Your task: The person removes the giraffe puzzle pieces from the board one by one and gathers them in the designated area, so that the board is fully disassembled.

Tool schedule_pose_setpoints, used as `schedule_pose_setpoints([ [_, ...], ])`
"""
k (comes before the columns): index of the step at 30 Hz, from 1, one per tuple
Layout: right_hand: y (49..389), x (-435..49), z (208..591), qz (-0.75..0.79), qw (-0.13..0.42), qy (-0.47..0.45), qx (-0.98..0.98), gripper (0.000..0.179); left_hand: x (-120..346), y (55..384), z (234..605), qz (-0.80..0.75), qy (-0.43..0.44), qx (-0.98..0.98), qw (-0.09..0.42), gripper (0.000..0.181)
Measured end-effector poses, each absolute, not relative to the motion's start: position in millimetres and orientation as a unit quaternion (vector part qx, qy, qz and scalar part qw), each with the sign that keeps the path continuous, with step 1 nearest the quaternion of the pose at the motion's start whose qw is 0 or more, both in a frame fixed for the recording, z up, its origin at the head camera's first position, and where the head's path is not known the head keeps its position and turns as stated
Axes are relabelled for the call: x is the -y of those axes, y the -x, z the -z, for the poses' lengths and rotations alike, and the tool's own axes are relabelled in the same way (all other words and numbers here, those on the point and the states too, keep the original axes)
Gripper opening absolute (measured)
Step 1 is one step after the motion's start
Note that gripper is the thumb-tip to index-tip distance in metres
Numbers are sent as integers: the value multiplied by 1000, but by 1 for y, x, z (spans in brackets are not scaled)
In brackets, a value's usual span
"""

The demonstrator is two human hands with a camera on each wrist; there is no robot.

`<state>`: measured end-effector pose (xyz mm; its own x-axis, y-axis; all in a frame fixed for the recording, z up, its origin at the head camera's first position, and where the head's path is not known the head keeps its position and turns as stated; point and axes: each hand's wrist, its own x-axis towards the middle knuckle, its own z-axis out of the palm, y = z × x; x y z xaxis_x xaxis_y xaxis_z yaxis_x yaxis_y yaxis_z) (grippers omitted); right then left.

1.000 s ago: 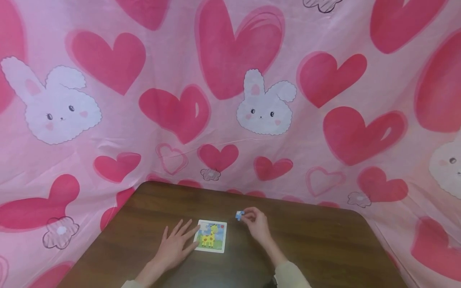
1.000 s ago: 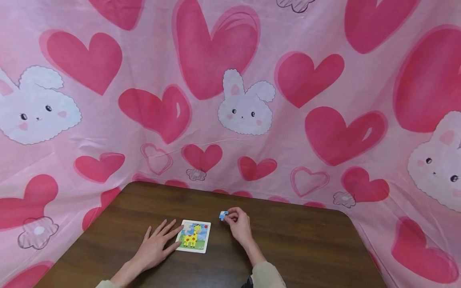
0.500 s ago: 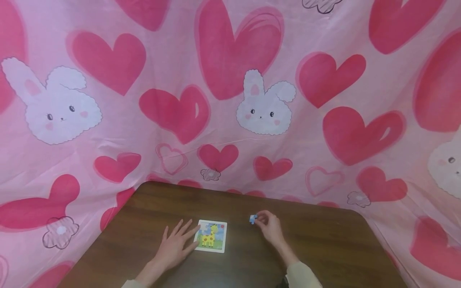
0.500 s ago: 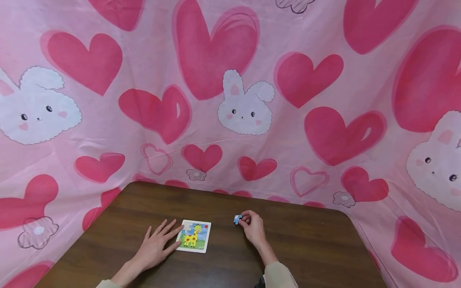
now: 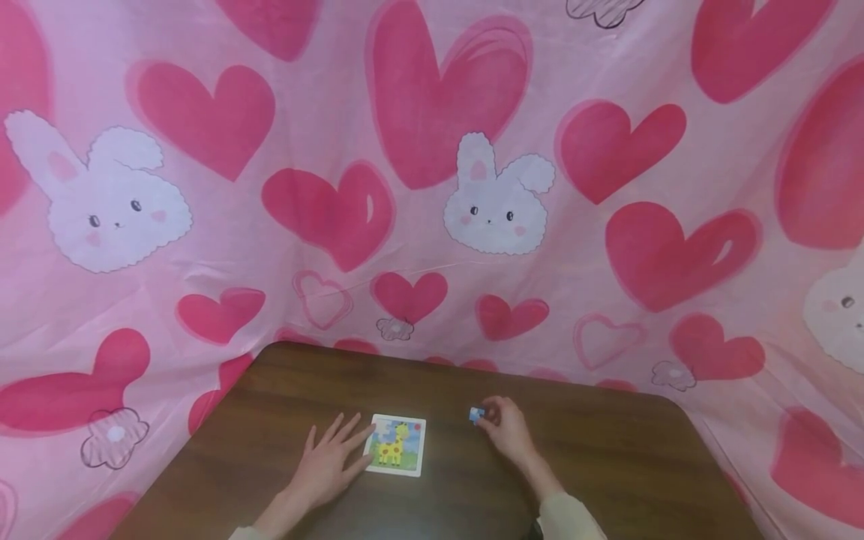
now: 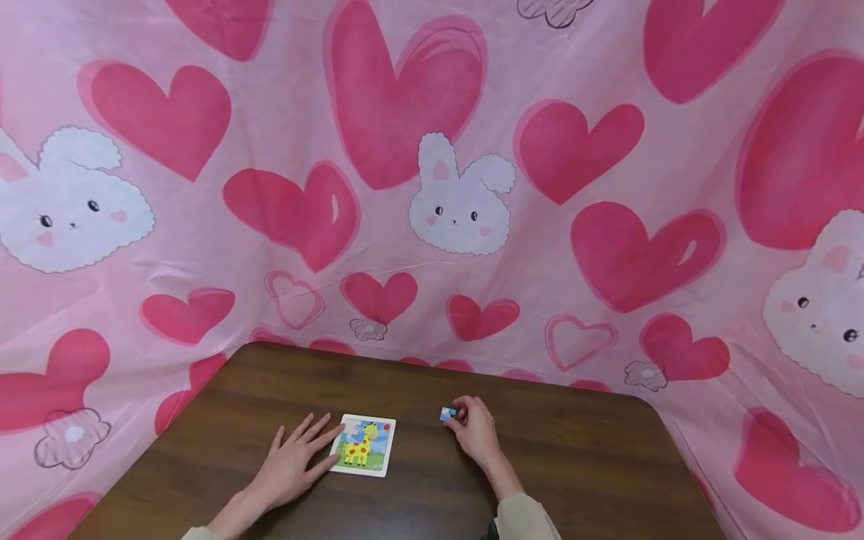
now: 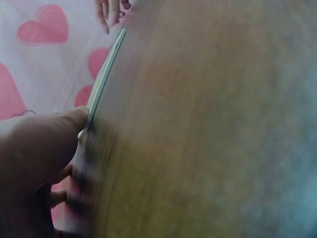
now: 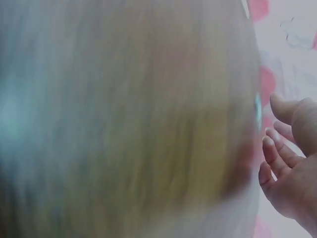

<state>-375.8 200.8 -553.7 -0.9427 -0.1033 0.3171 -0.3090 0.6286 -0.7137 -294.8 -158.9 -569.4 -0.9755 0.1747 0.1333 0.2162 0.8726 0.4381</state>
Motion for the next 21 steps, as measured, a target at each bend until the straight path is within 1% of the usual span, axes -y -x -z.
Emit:
schedule_pose_setpoints([
  [2,375,-194,552,-420,121,-129,890,32,159,295,569,233,100,966,45,59],
  [3,381,-193,561,-422,121,-136,888,33,159,295,570,235,101,966,47,58],
  [5,382,-185,562,-431,103,-149,884,37,159,296,570,235,100,966,46,59],
  [7,388,-178,573,-436,104,-181,875,41,159,296,571,234,100,966,45,59],
  [9,387,-168,576,-438,88,-209,870,45,159,296,571,233,100,966,43,59],
  [11,381,-155,572,-434,81,-242,864,43,158,295,570,231,99,967,39,59],
  [14,374,-134,559,-434,38,-254,864,40,158,294,569,232,99,967,39,58],
  [15,374,-128,559,-432,33,-262,863,38,158,294,569,232,99,967,39,58],
  [17,377,-115,561,-429,9,-259,865,38,158,294,569,230,100,967,42,58],
  [21,393,-95,583,-400,3,-285,871,35,158,294,569,225,104,967,50,58],
])
